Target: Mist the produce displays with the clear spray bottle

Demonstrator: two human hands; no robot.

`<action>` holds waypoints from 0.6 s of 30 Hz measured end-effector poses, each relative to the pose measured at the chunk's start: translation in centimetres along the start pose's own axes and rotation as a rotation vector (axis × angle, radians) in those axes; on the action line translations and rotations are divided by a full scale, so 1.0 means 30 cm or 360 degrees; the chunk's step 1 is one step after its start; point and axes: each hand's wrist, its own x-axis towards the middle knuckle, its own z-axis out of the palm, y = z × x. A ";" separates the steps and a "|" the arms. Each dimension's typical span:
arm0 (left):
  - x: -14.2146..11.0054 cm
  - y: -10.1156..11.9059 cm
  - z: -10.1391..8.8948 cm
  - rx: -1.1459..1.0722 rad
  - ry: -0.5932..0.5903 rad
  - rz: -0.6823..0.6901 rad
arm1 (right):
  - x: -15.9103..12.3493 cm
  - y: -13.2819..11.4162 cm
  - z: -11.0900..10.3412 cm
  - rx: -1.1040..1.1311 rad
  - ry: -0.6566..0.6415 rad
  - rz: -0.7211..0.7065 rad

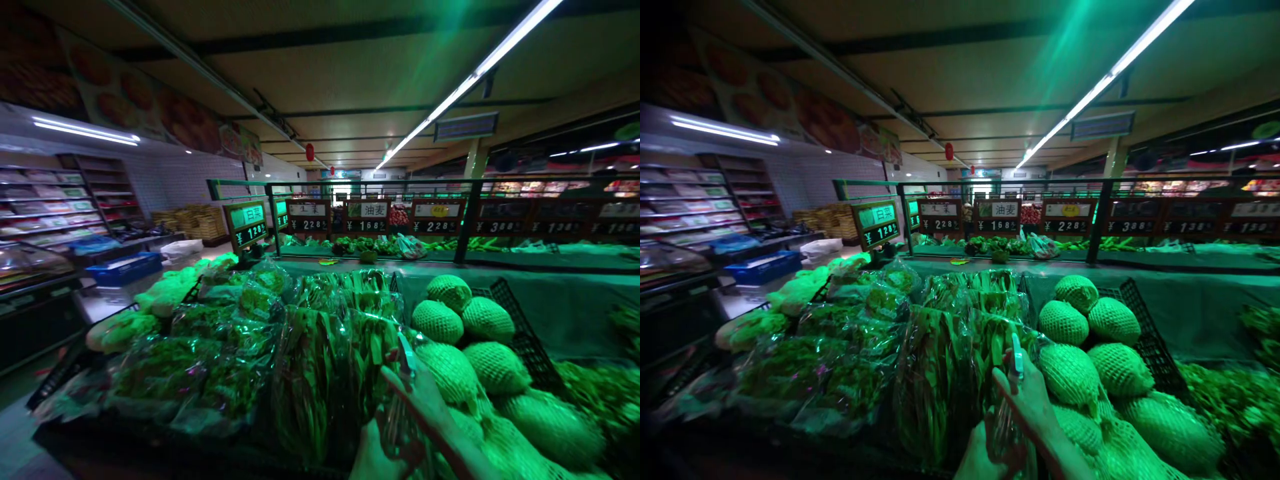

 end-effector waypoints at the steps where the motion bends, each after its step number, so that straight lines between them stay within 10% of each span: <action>1: 0.033 0.014 -0.012 -0.0038 -0.0038 0.0045 | 0.032 -0.021 0.009 -0.0012 -0.0014 -0.0012; 10: 0.135 0.311 -0.136 -0.0378 -0.0202 0.0365 | 0.253 -0.122 0.150 0.0064 0.0005 -0.0037; 18: 0.164 0.268 -0.307 -0.0447 0.0135 0.0234 | 0.328 -0.156 0.346 0.0209 -0.0142 0.0000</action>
